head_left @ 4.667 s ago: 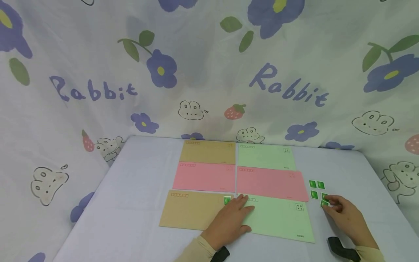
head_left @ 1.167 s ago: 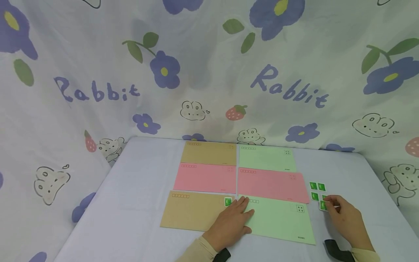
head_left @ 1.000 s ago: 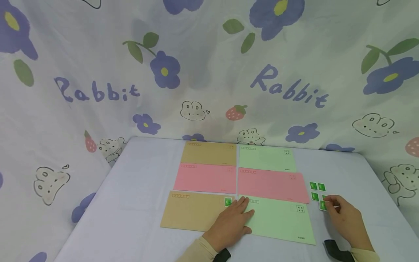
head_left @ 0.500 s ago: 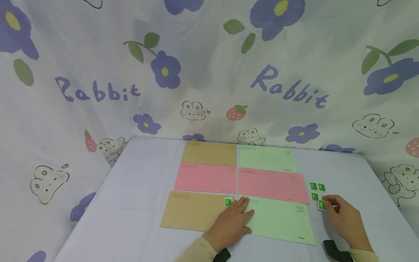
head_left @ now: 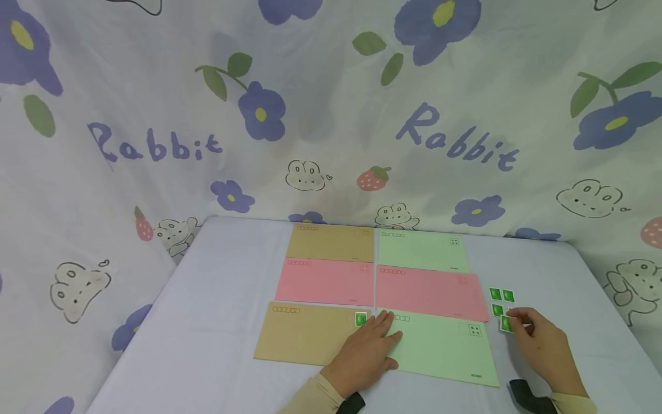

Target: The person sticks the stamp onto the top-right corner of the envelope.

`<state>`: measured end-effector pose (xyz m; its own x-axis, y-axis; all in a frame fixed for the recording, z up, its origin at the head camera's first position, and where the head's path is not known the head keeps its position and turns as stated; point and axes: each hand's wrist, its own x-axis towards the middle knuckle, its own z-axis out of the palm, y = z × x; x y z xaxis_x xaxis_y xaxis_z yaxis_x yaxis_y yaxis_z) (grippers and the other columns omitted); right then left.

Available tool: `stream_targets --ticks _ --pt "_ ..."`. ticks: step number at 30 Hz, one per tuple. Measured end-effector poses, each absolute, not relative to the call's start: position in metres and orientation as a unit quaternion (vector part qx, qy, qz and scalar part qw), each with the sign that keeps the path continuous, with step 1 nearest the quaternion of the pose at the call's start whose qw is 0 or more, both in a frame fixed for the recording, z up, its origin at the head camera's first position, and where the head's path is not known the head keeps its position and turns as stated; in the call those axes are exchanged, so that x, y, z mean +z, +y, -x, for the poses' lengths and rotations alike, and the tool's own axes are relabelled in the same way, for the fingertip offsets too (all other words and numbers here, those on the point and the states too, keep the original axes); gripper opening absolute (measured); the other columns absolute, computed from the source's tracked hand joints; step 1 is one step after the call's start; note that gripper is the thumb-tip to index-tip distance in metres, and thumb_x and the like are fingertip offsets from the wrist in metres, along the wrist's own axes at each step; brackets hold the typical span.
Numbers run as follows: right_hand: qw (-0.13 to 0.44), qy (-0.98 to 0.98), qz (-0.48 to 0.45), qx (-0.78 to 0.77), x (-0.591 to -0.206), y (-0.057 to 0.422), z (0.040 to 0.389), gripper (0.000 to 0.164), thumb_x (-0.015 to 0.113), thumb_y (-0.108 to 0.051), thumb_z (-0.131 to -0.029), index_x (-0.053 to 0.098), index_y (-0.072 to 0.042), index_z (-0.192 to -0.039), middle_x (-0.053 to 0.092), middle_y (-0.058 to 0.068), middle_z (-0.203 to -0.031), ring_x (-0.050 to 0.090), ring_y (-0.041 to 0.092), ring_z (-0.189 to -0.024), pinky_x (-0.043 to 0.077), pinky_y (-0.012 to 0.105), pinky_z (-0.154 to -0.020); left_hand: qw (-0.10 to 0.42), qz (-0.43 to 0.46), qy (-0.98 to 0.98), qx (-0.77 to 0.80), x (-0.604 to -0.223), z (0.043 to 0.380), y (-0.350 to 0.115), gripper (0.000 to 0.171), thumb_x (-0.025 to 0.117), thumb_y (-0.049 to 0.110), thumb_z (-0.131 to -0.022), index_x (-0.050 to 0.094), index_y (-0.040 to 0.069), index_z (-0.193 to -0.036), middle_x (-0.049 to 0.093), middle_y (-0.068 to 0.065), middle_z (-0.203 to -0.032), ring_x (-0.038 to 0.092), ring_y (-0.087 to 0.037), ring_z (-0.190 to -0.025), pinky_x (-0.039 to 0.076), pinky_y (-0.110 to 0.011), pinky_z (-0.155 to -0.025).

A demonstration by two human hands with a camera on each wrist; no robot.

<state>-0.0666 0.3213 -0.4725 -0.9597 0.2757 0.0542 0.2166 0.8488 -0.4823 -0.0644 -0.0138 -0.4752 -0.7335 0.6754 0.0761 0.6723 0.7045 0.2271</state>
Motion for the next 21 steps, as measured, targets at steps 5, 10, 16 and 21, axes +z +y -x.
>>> stream_targets --ticks 5,10,16,21 --pt "0.047 -0.959 0.132 0.248 -0.4702 0.3202 0.0666 0.026 0.051 -0.018 -0.093 0.058 0.000 -0.110 0.061 0.017 -0.092 0.052 0.024 -0.076 0.040 0.026 -0.046 -0.001 -0.368 0.922 0.117 -0.4754 0.0644 -0.0140 0.052 0.064 0.039 -0.083 0.057 0.013 -0.128 0.039 -0.013 -0.143 0.030 -0.023 -0.135 0.025 -0.033 -0.111" --pt "0.045 -0.959 0.124 0.250 -0.4692 0.3195 0.0666 0.026 0.051 -0.019 -0.093 0.057 0.001 -0.110 0.062 0.016 -0.092 0.052 0.024 -0.076 0.040 0.026 -0.047 -0.003 -0.369 0.922 0.120 -0.4749 0.0641 -0.0141 0.052 0.064 0.039 -0.083 0.057 0.013 -0.128 0.040 -0.013 -0.143 0.031 -0.023 -0.135 0.025 -0.033 -0.111" --pt "0.052 -0.960 0.110 0.252 -0.4702 0.3172 0.0661 0.026 0.051 -0.020 -0.094 0.058 -0.001 -0.109 0.062 0.013 -0.090 0.052 0.021 -0.074 0.040 0.025 -0.047 0.000 -0.368 0.922 0.121 -0.4747 0.0640 -0.0142 0.052 0.064 0.039 -0.083 0.057 0.013 -0.128 0.039 -0.013 -0.143 0.031 -0.023 -0.135 0.025 -0.034 -0.111" --pt "0.063 -0.963 0.092 0.246 -0.4727 0.3137 0.0653 0.024 0.051 -0.019 -0.094 0.059 -0.002 -0.109 0.062 0.013 -0.090 0.050 0.018 -0.071 0.038 0.021 -0.045 0.005 -0.366 0.923 0.118 -0.4739 0.0642 -0.0142 0.052 0.064 0.039 -0.084 0.057 0.013 -0.128 0.039 -0.013 -0.143 0.030 -0.023 -0.136 0.025 -0.033 -0.111"
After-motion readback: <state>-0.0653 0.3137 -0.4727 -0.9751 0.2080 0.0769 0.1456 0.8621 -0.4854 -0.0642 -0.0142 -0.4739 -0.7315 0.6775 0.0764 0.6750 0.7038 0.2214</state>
